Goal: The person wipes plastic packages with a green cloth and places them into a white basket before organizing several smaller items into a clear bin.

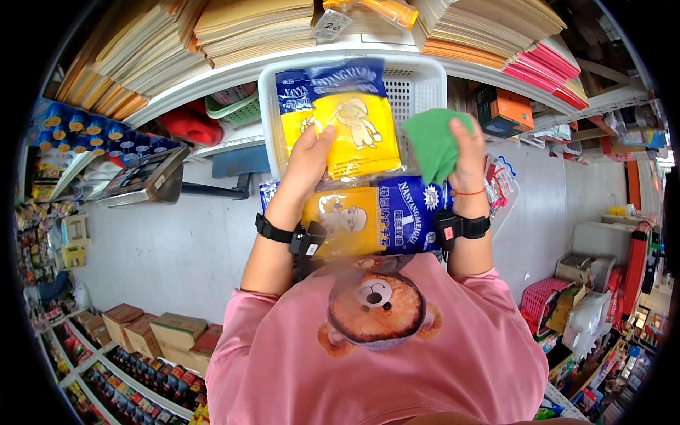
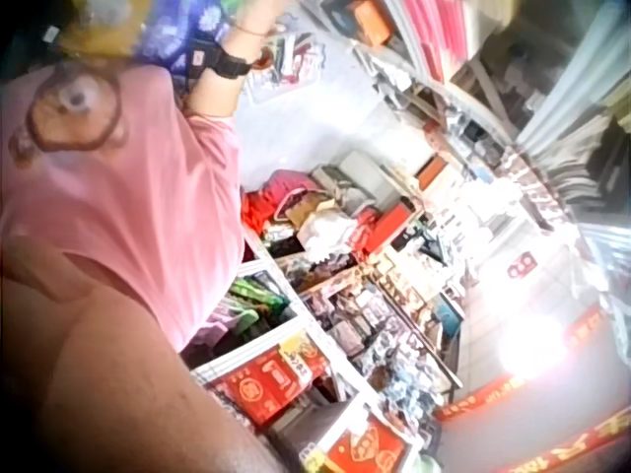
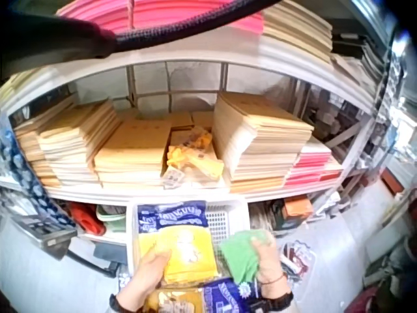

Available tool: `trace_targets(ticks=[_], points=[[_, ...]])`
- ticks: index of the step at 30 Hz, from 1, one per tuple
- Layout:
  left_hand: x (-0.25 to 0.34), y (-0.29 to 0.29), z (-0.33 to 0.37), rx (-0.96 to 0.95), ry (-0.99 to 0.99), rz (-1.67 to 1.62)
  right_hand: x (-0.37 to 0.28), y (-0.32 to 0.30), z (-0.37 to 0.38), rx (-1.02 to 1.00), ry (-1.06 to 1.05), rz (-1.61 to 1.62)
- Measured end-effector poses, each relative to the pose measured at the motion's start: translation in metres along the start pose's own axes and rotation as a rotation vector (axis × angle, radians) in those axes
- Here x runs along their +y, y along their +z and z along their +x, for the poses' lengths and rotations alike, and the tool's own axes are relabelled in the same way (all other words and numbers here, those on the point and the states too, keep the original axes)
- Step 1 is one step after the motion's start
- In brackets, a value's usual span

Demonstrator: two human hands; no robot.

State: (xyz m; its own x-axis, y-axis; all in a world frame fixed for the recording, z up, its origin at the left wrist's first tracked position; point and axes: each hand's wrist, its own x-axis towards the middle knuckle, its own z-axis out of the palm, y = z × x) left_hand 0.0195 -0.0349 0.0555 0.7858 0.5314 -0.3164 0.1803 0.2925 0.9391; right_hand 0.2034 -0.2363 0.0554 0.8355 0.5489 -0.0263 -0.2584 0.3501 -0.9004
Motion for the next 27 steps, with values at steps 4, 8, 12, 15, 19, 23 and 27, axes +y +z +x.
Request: trace_targets(ticks=[4,8,12,15,19,23,27], points=[[0.008,0.013,0.011,-0.140,0.014,0.210,-0.021,-0.008,0.001,0.109,-0.229,0.122],[-0.005,0.032,0.040,-0.224,0.037,0.320,-0.018,-0.013,-0.001,0.081,-0.255,-0.027],[-0.025,0.034,0.053,-0.037,0.294,0.762,0.003,-0.020,0.006,0.045,-0.237,-0.633],[-0.024,0.026,0.046,-0.093,0.413,0.801,0.018,-0.007,0.007,-0.209,-0.363,-0.987],[-0.015,-0.004,0.039,0.008,0.535,0.819,0.047,0.022,0.013,-0.522,-0.234,-0.925],[-0.003,-0.032,0.029,0.331,0.525,0.969,0.068,0.045,0.019,-0.746,-0.094,-1.021],[-0.001,-0.049,0.023,0.460,0.395,1.090,0.089,0.045,0.027,-0.813,-0.023,-1.108]])
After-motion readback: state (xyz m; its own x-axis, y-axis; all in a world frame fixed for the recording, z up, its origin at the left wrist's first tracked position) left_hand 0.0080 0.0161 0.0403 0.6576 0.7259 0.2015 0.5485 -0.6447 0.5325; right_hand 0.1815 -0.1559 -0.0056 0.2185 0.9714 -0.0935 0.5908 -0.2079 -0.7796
